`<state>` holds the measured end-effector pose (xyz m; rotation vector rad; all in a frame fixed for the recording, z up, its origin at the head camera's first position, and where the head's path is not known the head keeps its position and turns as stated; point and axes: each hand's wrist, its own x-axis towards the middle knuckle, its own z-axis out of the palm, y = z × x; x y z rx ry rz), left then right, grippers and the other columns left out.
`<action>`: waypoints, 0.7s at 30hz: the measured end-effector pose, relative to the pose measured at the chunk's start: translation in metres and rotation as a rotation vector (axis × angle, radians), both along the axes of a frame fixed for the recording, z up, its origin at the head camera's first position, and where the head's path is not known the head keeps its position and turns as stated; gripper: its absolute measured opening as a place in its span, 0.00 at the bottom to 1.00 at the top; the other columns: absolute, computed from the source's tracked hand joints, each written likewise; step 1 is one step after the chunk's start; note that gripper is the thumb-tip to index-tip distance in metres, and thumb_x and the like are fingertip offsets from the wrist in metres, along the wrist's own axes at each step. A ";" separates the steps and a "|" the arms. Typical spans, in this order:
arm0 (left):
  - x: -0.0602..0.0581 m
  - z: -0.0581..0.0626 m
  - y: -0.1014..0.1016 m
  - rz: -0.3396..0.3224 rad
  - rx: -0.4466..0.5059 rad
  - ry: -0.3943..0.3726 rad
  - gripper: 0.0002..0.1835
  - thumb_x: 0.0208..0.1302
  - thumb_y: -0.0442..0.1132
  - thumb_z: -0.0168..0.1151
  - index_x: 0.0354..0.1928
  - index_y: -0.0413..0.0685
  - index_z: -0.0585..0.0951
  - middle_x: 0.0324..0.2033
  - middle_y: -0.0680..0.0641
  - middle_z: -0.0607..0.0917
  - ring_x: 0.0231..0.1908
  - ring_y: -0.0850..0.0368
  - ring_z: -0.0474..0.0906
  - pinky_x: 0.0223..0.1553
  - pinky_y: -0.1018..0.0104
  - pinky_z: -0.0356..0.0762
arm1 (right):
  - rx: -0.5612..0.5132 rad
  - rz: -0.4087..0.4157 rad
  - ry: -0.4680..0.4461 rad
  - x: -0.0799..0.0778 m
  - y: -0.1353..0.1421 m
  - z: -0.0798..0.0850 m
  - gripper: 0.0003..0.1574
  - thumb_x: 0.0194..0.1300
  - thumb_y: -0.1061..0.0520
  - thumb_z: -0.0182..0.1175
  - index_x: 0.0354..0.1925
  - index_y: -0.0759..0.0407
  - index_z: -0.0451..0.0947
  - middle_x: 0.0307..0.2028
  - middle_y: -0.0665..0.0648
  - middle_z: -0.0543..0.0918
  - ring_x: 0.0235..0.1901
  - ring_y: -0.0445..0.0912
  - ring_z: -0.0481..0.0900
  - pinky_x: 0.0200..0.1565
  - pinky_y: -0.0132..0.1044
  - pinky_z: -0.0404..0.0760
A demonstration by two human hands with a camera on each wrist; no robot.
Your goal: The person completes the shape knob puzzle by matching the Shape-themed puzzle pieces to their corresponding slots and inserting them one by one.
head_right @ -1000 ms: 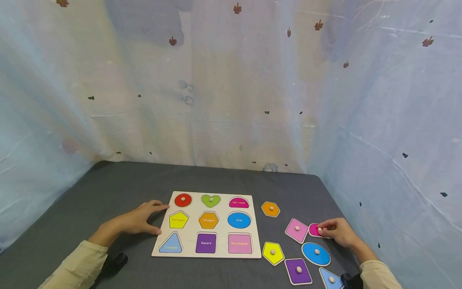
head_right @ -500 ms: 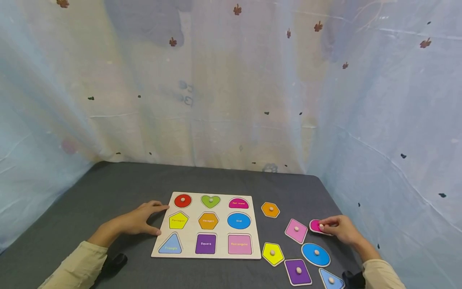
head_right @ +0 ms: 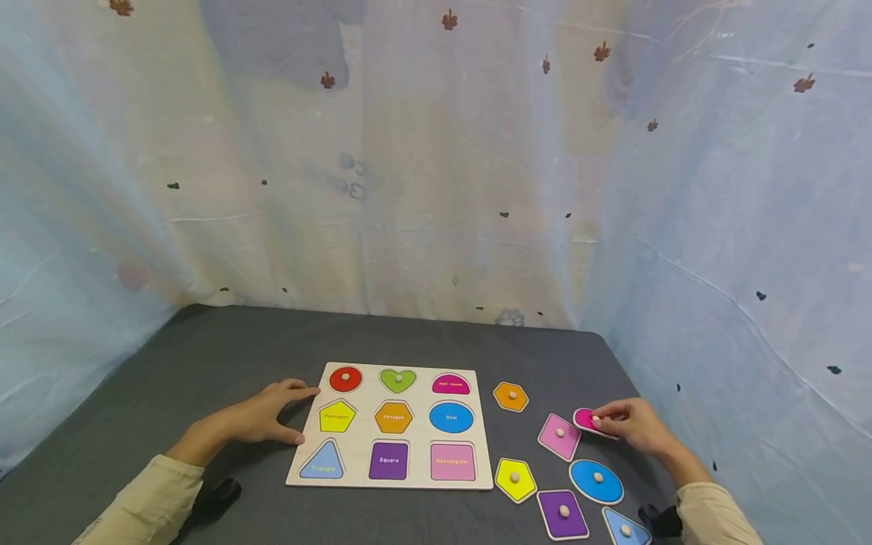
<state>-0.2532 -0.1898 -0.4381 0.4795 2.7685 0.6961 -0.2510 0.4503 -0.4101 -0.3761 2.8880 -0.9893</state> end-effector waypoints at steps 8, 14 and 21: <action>0.001 0.000 0.000 0.004 0.004 -0.004 0.49 0.51 0.53 0.80 0.74 0.51 0.69 0.70 0.38 0.67 0.69 0.35 0.62 0.62 0.18 0.54 | -0.006 0.062 0.021 -0.002 -0.010 0.005 0.16 0.68 0.61 0.65 0.47 0.73 0.85 0.33 0.54 0.84 0.26 0.34 0.73 0.29 0.29 0.77; 0.002 0.000 0.000 0.001 0.013 -0.006 0.49 0.51 0.53 0.79 0.74 0.51 0.68 0.70 0.38 0.67 0.69 0.34 0.62 0.62 0.18 0.53 | -0.024 0.135 0.076 -0.005 -0.021 0.009 0.12 0.67 0.63 0.65 0.45 0.73 0.85 0.32 0.55 0.85 0.26 0.34 0.73 0.28 0.29 0.77; 0.002 0.000 0.000 0.000 0.012 -0.005 0.49 0.51 0.54 0.79 0.74 0.51 0.68 0.70 0.38 0.67 0.69 0.34 0.62 0.62 0.18 0.54 | -0.016 0.152 0.078 -0.009 -0.031 0.013 0.12 0.67 0.63 0.65 0.44 0.71 0.86 0.33 0.57 0.86 0.25 0.34 0.74 0.28 0.29 0.78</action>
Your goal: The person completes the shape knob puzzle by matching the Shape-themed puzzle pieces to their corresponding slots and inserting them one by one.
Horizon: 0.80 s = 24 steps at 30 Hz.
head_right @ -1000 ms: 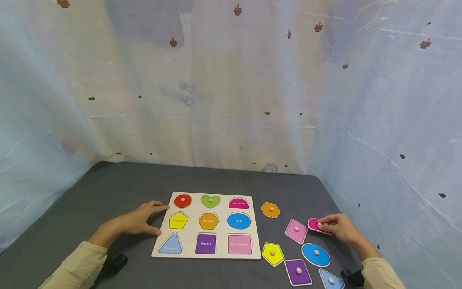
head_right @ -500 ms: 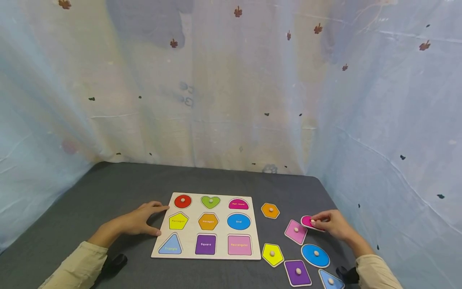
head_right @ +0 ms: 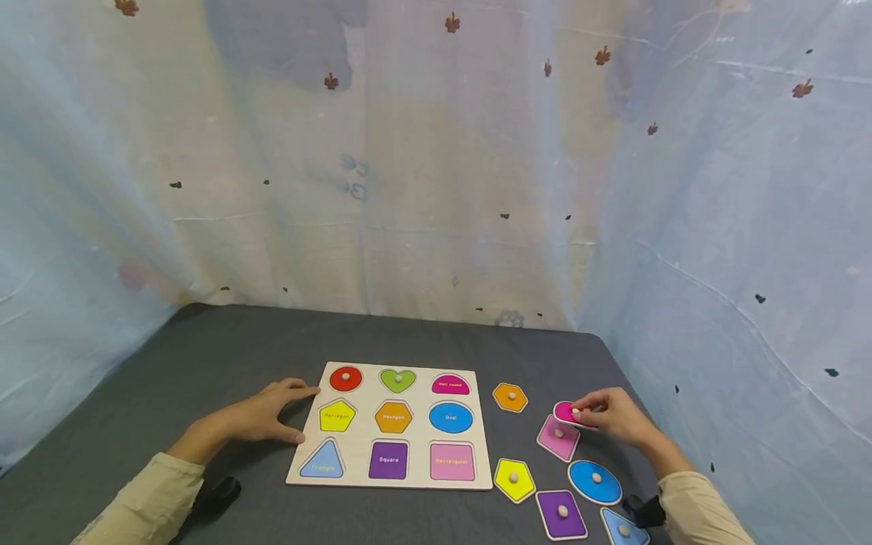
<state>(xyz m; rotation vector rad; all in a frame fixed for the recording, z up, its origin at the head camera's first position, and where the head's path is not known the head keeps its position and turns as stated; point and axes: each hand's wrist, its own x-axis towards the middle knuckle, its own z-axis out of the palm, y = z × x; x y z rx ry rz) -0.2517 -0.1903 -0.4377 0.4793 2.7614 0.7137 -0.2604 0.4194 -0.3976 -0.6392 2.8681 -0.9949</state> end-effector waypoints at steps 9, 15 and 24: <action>0.000 0.001 0.000 0.000 -0.005 -0.001 0.49 0.51 0.54 0.79 0.74 0.50 0.68 0.70 0.38 0.67 0.69 0.34 0.62 0.62 0.18 0.54 | -0.022 0.023 -0.033 -0.005 -0.014 -0.001 0.12 0.68 0.60 0.65 0.45 0.69 0.86 0.34 0.59 0.87 0.25 0.38 0.76 0.29 0.29 0.79; 0.001 0.001 0.001 -0.003 -0.009 0.014 0.49 0.51 0.54 0.79 0.74 0.50 0.69 0.69 0.38 0.68 0.68 0.34 0.63 0.62 0.19 0.55 | -0.014 0.021 -0.051 -0.006 -0.023 0.001 0.13 0.68 0.59 0.65 0.46 0.68 0.87 0.36 0.59 0.88 0.25 0.37 0.77 0.30 0.29 0.79; 0.002 0.002 0.002 0.008 -0.010 0.016 0.49 0.51 0.54 0.79 0.74 0.50 0.69 0.69 0.37 0.68 0.68 0.33 0.62 0.62 0.18 0.53 | -0.034 0.037 -0.071 -0.012 -0.036 0.001 0.13 0.68 0.60 0.65 0.47 0.69 0.86 0.35 0.59 0.87 0.25 0.44 0.78 0.30 0.31 0.81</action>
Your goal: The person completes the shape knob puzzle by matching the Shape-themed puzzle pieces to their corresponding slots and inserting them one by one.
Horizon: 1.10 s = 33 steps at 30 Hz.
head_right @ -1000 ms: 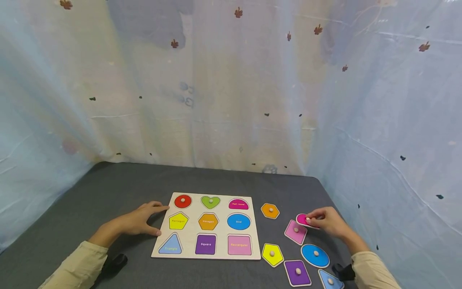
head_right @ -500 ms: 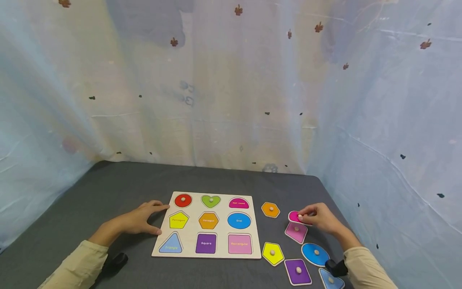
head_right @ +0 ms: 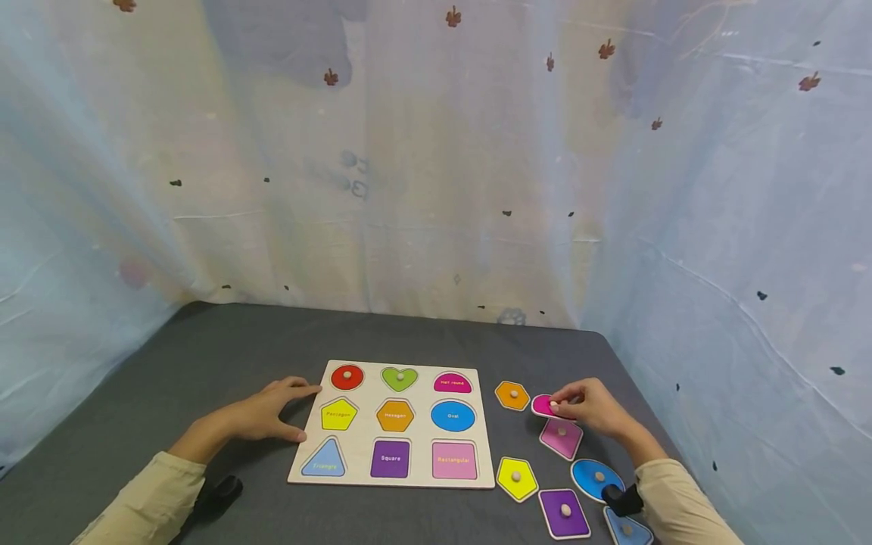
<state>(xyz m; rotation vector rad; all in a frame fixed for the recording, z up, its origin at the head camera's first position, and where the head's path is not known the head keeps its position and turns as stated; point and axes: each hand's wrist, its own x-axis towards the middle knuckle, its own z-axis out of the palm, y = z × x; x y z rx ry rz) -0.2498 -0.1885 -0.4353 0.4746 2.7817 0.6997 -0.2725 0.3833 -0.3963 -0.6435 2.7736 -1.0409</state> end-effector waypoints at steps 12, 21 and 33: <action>0.001 0.001 0.000 -0.005 0.017 -0.019 0.49 0.51 0.54 0.79 0.74 0.50 0.69 0.69 0.37 0.68 0.69 0.33 0.62 0.62 0.18 0.53 | -0.002 0.019 0.027 -0.009 -0.018 -0.002 0.14 0.68 0.59 0.66 0.46 0.70 0.86 0.34 0.60 0.87 0.24 0.45 0.78 0.30 0.29 0.80; 0.002 0.001 0.001 0.001 0.008 0.005 0.48 0.51 0.52 0.80 0.73 0.50 0.69 0.69 0.37 0.69 0.68 0.34 0.63 0.62 0.19 0.54 | -0.001 0.024 0.043 -0.015 -0.033 -0.004 0.14 0.68 0.59 0.65 0.45 0.69 0.86 0.34 0.59 0.86 0.23 0.35 0.72 0.27 0.27 0.74; 0.001 -0.001 0.000 0.001 0.005 0.007 0.48 0.51 0.53 0.79 0.74 0.50 0.69 0.69 0.38 0.69 0.68 0.34 0.63 0.63 0.20 0.55 | -0.040 0.041 0.026 -0.021 -0.052 -0.005 0.13 0.68 0.61 0.65 0.46 0.70 0.86 0.35 0.63 0.86 0.24 0.36 0.73 0.29 0.29 0.77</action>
